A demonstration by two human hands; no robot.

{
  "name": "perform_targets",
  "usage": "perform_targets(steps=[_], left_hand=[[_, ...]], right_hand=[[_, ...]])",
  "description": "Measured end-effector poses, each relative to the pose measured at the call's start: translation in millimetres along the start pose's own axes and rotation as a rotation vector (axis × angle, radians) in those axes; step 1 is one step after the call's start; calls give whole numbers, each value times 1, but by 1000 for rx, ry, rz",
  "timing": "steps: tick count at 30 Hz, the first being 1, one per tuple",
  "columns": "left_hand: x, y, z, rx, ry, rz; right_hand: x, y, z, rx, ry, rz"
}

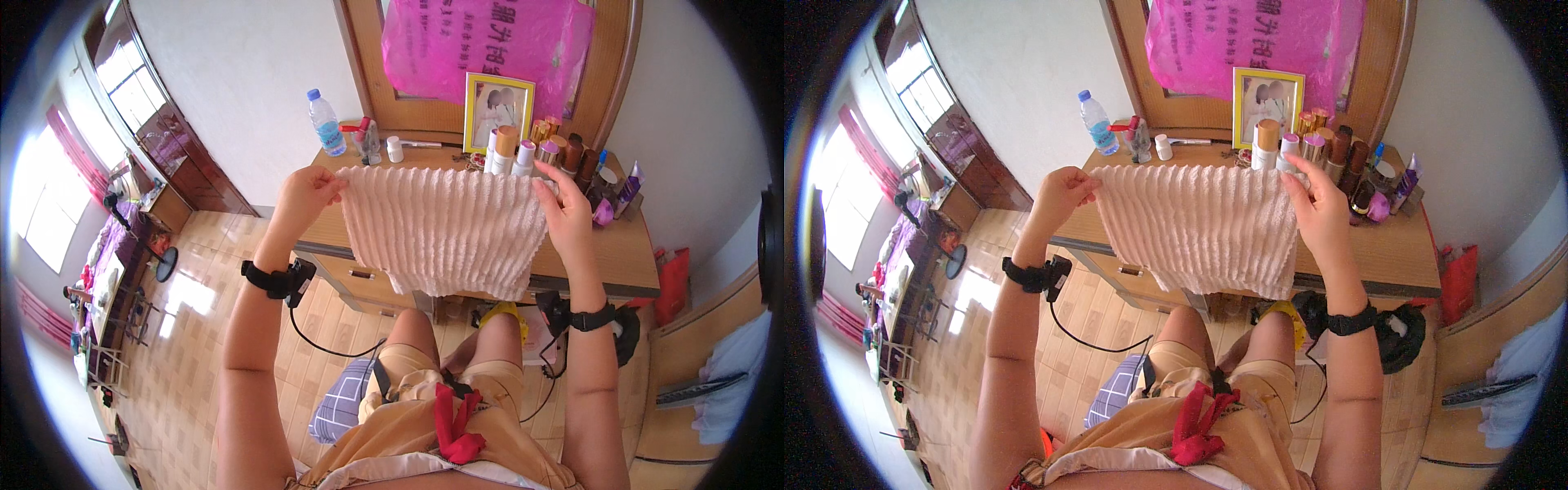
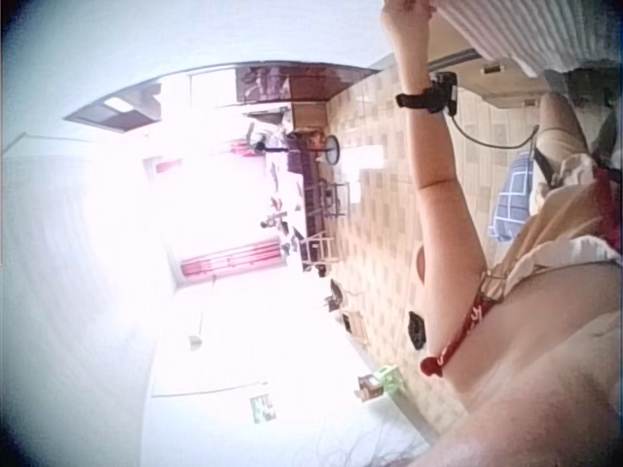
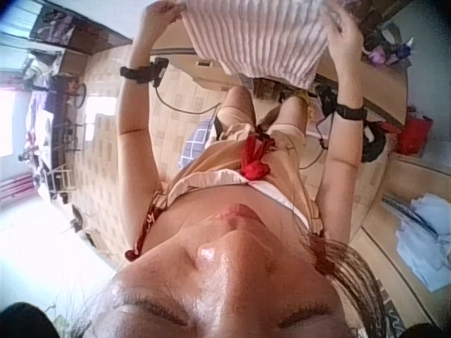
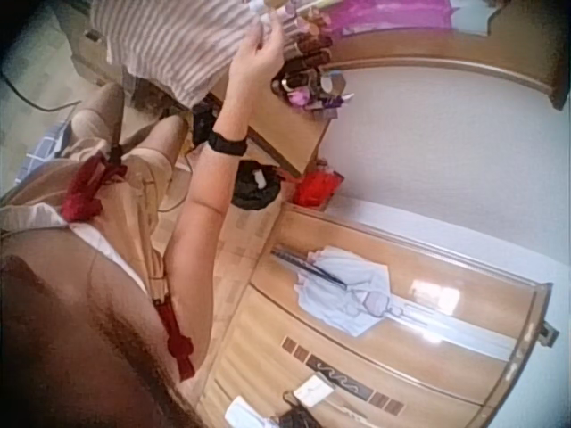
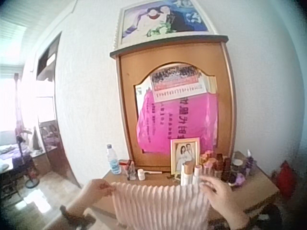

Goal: The person wipes a wooden desk with a cloth, moving bottles and a photo frame to reach different parts of the surface.

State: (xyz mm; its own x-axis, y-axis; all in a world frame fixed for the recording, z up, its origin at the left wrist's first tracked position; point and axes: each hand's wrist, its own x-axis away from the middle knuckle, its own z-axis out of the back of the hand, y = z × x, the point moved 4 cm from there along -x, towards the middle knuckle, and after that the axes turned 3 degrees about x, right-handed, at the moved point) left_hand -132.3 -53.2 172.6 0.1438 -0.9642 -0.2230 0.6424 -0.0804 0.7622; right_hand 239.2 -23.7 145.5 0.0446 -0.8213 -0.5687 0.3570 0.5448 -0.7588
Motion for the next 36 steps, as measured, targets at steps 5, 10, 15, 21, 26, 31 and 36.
perform_targets(steps=[5, 10, 15, 21, 26, 31, 36], left_hand=[[1, -5, 1, 359, -118, 53], [12, 9, -11, 824, -361, 219], [8, -1, -15, 559, -277, 94], [6, -10, -19, 1231, -291, 197], [14, 18, -26, 1227, -308, 90], [15, 16, -3, 1064, -227, -175], [22, 40, 8, 643, -94, -236]], right_hand=[[2, -17, 2, 19, 39, 153], [5, -29, 4, 17, 12, 196], [5, -35, 6, 15, 11, 296], [4, -38, 1, -89, -62, 267], [2, -32, 7, -259, -102, 184], [-13, -21, 23, -239, 11, 148], [-16, -16, 27, -327, 9, 70]])
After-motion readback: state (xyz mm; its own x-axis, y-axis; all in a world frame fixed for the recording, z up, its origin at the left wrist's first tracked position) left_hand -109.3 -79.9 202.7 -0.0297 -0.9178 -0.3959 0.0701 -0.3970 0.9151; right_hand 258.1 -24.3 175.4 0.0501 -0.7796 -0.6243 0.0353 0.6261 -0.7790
